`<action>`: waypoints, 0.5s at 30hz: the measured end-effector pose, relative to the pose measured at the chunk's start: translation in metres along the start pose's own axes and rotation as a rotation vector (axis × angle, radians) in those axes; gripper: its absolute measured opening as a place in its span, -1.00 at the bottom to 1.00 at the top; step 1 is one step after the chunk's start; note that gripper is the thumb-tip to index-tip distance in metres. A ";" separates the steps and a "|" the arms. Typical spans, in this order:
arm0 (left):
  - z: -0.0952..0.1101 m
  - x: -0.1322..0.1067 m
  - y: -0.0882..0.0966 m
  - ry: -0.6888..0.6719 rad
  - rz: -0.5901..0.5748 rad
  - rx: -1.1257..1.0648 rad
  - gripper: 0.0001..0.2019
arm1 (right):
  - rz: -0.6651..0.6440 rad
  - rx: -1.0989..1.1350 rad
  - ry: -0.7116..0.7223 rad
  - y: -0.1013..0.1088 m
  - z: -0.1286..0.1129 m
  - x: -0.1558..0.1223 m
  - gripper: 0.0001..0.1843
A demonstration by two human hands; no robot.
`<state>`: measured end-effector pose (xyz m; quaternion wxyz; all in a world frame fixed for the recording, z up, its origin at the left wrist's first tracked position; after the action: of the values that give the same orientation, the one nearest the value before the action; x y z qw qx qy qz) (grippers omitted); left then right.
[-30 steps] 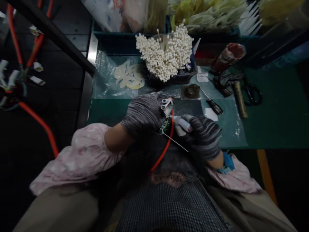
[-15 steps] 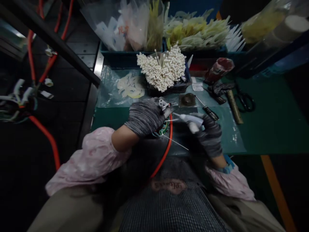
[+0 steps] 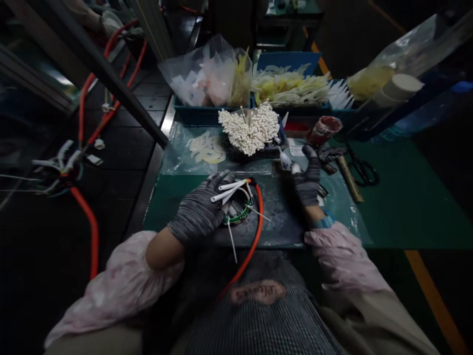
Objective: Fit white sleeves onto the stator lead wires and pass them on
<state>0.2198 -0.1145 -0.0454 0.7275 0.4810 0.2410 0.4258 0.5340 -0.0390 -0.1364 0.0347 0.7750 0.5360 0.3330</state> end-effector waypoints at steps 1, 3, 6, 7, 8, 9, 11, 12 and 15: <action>-0.002 -0.001 -0.001 -0.021 0.011 -0.013 -0.40 | 0.024 -0.014 0.042 0.008 -0.014 -0.009 -0.50; -0.003 0.001 -0.003 -0.065 0.036 -0.040 -0.41 | -0.057 -0.010 0.115 0.023 -0.045 -0.027 -0.71; 0.000 0.004 -0.006 -0.100 0.073 -0.052 -0.42 | -0.487 0.009 0.187 0.030 -0.084 -0.053 -0.70; 0.001 0.004 -0.007 -0.110 0.077 -0.049 -0.42 | -0.627 0.008 0.195 0.029 -0.093 -0.061 -0.69; 0.002 0.002 -0.008 -0.114 0.073 -0.046 -0.42 | -0.732 -0.002 0.194 0.028 -0.098 -0.068 -0.70; 0.003 0.000 -0.009 -0.118 0.061 -0.045 -0.41 | -0.793 -0.018 0.187 0.027 -0.101 -0.074 -0.71; 0.002 -0.009 -0.013 -0.137 0.051 -0.060 -0.41 | -0.829 -0.054 0.174 0.024 -0.100 -0.086 -0.72; 0.001 -0.014 -0.015 -0.145 0.060 -0.078 -0.41 | -0.830 -0.061 0.174 0.022 -0.098 -0.093 -0.71; -0.002 -0.032 -0.030 -0.143 0.141 -0.209 -0.46 | -0.743 0.028 0.177 0.016 -0.092 -0.114 -0.75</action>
<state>0.2135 -0.1458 -0.0749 0.7572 0.4473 0.1086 0.4635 0.4732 -0.1714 -0.1132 0.0963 0.4964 0.7859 0.3560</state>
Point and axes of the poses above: each hand's wrist, its own x-axis towards the middle knuckle, its own y-axis out of the back of the hand, z = x × y, the point moved 1 cm from there along x, towards the middle knuckle, and after that the axes turned 3 degrees about -z, right-handed, at the moved point
